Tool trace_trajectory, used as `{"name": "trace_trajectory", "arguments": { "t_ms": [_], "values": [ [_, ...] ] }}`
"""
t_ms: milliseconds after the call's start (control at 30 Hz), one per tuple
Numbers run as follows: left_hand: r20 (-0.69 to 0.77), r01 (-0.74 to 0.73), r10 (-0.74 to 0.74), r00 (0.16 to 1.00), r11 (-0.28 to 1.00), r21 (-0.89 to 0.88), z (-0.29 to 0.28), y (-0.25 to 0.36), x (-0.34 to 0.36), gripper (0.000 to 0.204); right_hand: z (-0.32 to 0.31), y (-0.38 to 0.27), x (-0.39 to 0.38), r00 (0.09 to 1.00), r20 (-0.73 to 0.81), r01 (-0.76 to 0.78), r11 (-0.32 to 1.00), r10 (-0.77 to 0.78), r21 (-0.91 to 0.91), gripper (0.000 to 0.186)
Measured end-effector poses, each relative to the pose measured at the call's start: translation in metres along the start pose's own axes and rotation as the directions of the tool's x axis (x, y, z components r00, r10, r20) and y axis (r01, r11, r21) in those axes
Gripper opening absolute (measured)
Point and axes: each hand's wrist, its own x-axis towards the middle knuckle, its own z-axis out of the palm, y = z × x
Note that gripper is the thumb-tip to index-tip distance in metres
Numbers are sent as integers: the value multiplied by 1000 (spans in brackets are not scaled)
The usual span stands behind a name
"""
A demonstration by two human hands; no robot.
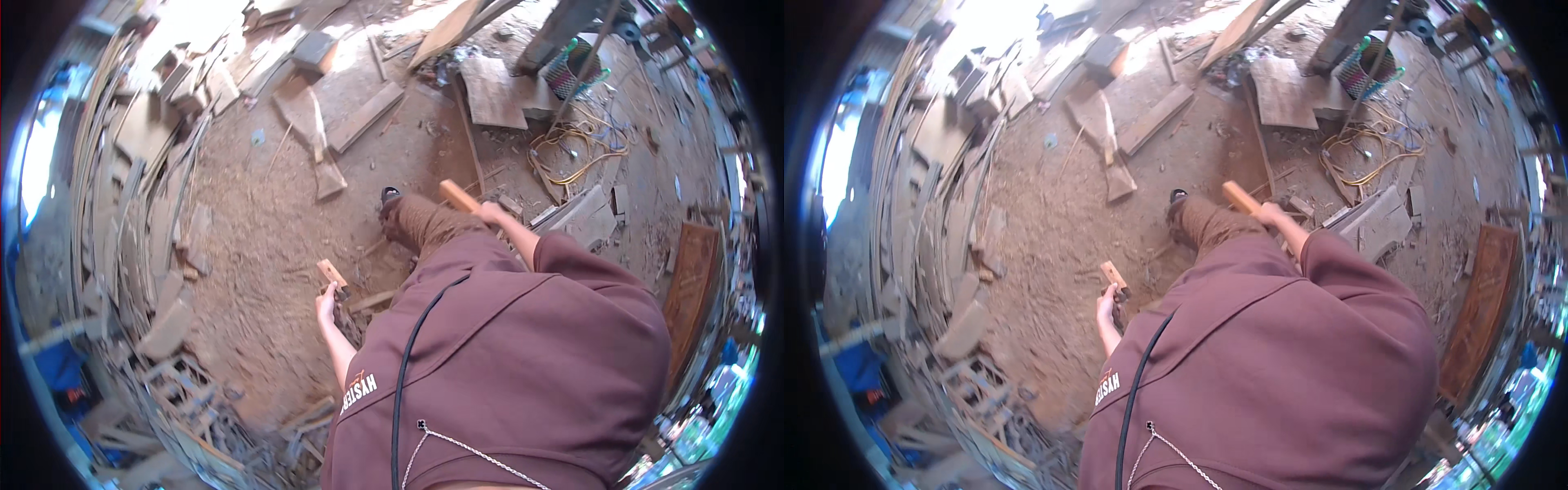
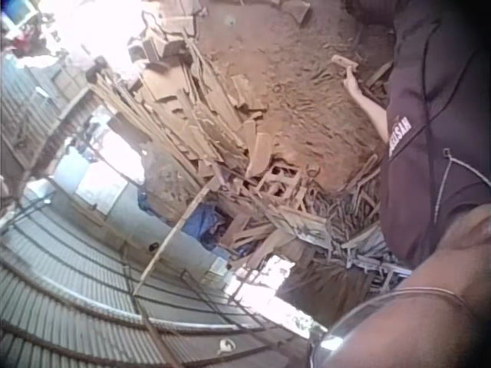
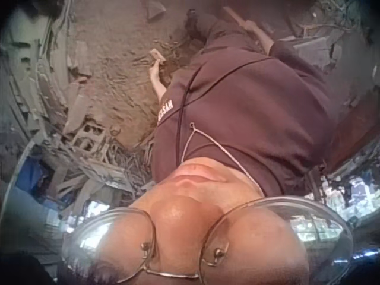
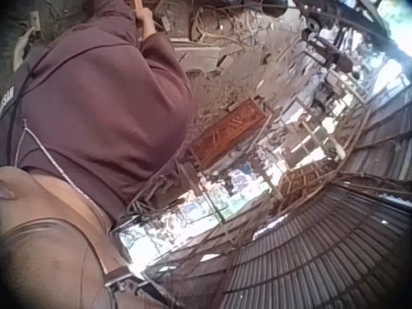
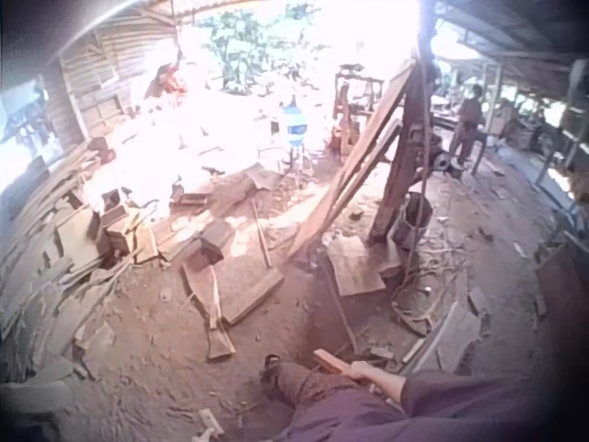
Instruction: The recorder uses a hand chisel to shape or clean a piece of wood in a workshop.
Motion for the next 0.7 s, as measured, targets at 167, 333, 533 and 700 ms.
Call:
{"name": "trace_trajectory", "arguments": {
  "t_ms": [167, 333, 533, 700],
  "values": [
    [179, 75, -49, 983, 987, -142, 37, 109, 67, 36, 6, -15, 44, 995, 94, 7, 989, -21, 149, 68],
    [374, -420, 239, 896, 729, 540, 65, 304, 126, 38, 27, -31, 82, 863, 136, -489, 737, 486, 467, 58],
    [627, -642, 232, 743, -15, 767, 136, 543, 143, 44, 54, -44, 95, 568, 201, -457, 103, 798, 883, 57],
    [773, -635, 109, 625, -505, 585, 253, 646, 167, 54, 57, -79, 69, 634, 313, -394, -53, 707, 918, 61]
  ]
}}
